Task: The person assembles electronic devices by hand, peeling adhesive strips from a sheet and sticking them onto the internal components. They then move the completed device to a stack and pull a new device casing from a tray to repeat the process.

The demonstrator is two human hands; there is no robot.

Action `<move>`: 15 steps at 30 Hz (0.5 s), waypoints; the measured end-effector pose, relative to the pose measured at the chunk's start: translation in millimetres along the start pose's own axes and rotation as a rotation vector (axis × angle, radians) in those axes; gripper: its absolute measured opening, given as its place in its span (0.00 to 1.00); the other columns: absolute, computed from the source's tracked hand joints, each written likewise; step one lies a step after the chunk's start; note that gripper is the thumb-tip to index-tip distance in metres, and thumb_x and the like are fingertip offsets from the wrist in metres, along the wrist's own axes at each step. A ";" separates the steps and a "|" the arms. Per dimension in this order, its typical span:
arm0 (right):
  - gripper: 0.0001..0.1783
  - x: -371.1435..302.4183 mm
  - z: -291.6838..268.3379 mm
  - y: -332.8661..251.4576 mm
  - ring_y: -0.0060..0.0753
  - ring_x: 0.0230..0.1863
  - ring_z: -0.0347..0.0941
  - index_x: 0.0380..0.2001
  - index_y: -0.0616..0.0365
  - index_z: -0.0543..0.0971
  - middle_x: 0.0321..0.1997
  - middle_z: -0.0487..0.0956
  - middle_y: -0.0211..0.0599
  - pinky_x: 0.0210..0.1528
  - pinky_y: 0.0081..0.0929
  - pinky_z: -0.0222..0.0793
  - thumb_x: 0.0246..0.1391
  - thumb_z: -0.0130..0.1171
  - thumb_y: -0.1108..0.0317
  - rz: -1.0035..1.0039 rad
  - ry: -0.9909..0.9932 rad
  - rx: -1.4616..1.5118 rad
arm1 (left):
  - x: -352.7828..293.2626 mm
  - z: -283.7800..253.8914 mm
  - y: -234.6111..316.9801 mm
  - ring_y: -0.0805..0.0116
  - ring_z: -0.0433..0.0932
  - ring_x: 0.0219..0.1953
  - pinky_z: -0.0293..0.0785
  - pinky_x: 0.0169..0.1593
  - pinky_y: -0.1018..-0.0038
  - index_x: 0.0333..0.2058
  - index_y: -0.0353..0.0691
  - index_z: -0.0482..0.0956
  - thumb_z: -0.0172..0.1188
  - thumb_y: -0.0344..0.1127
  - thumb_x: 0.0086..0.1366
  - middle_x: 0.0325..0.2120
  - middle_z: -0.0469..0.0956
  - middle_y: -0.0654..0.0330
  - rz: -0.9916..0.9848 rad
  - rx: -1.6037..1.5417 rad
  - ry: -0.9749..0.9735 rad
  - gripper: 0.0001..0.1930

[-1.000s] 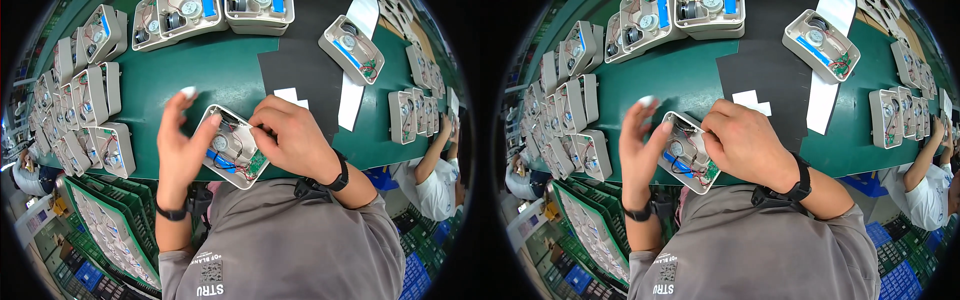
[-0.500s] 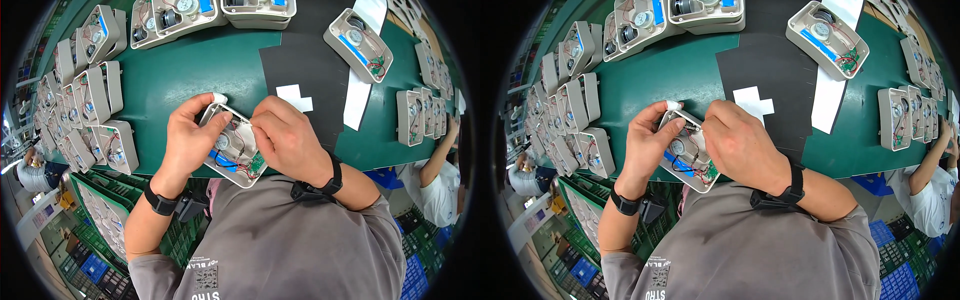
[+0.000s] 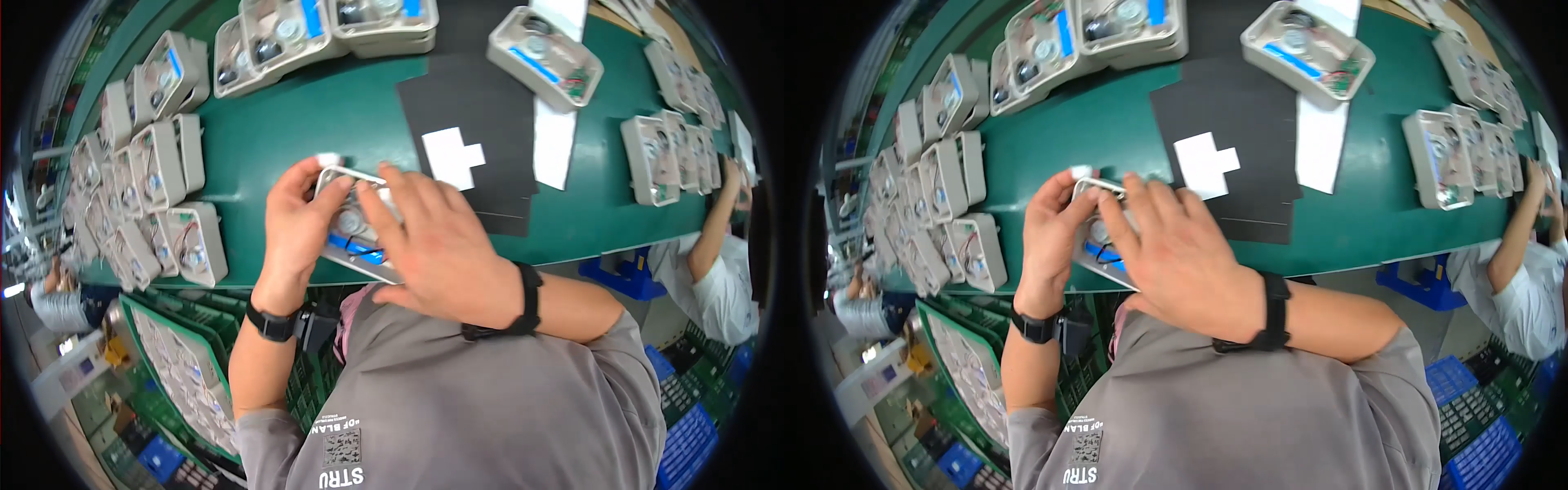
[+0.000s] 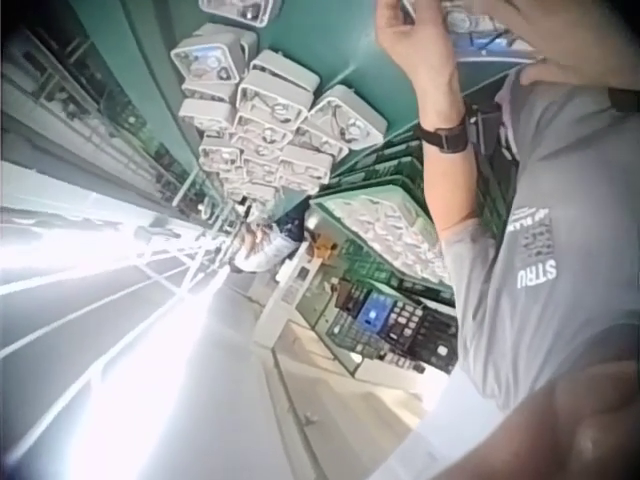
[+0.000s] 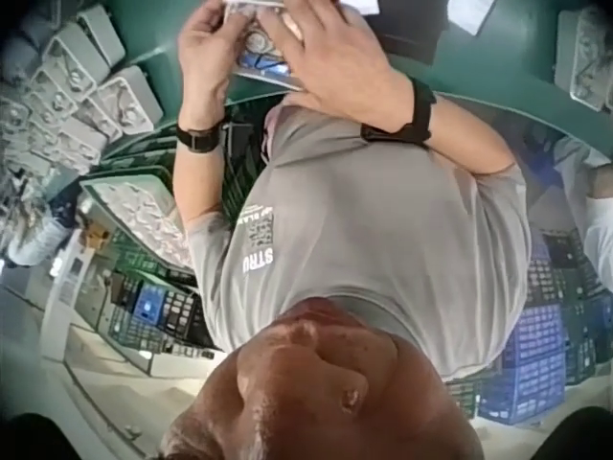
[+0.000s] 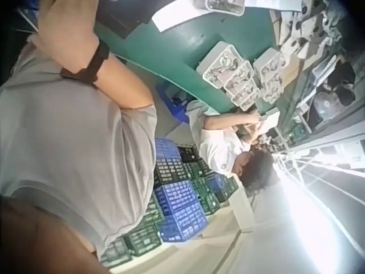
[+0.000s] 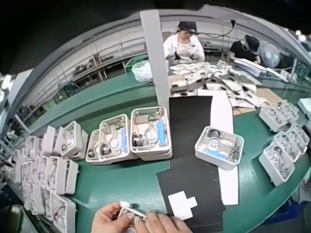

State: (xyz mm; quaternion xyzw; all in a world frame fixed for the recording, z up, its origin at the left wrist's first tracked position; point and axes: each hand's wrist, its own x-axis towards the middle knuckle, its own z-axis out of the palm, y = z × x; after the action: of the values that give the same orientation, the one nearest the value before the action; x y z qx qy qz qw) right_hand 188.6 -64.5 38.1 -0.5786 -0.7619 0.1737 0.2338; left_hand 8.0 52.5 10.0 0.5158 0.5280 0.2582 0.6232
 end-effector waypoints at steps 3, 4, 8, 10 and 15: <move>0.56 -3.2 -3.8 10.4 0.60 0.66 0.67 0.69 0.67 0.65 0.66 0.69 0.58 0.64 0.51 0.66 0.40 0.80 0.55 0.091 0.039 -0.121 | -9.8 4.0 0.0 0.70 0.80 0.54 0.75 0.57 0.75 0.59 0.33 0.76 0.63 0.30 0.73 0.54 0.82 0.55 0.025 -0.121 0.012 0.19; 0.56 -8.8 -14.9 18.1 0.60 0.65 0.68 0.69 0.67 0.64 0.67 0.69 0.58 0.64 0.50 0.66 0.40 0.79 0.56 0.087 0.026 0.019 | -17.1 0.6 -1.8 0.68 0.79 0.55 0.73 0.60 0.73 0.61 0.33 0.75 0.61 0.30 0.74 0.57 0.81 0.52 0.059 -0.228 0.034 0.19; 0.55 -35.2 -86.6 52.9 0.56 0.65 0.69 0.69 0.67 0.63 0.67 0.69 0.58 0.65 0.46 0.66 0.42 0.78 0.57 0.073 0.118 0.298 | -39.5 12.6 15.2 0.65 0.79 0.57 0.72 0.63 0.68 0.60 0.32 0.74 0.56 0.31 0.77 0.56 0.81 0.49 0.253 -0.316 0.236 0.17; 0.52 -56.8 -127.6 85.8 0.50 0.62 0.72 0.69 0.67 0.62 0.65 0.72 0.56 0.64 0.42 0.68 0.46 0.76 0.58 0.109 0.323 0.208 | -41.6 -1.6 6.4 0.65 0.80 0.55 0.73 0.62 0.67 0.56 0.33 0.76 0.58 0.29 0.75 0.51 0.82 0.50 0.282 -0.409 0.005 0.14; 0.50 -44.9 -209.5 201.9 0.44 0.51 0.79 0.69 0.67 0.65 0.63 0.76 0.57 0.58 0.39 0.74 0.52 0.72 0.48 0.648 0.481 0.008 | -57.5 -4.1 -20.2 0.65 0.82 0.51 0.74 0.59 0.69 0.52 0.34 0.77 0.60 0.25 0.72 0.47 0.84 0.52 0.344 -0.179 -0.027 0.12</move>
State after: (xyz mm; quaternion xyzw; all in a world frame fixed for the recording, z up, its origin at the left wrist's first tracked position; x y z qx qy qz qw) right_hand 476.9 -54.3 97.0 -0.8120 -0.4630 0.1011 0.3407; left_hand -18.0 -2.6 14.4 0.5442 0.3986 0.3999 0.6205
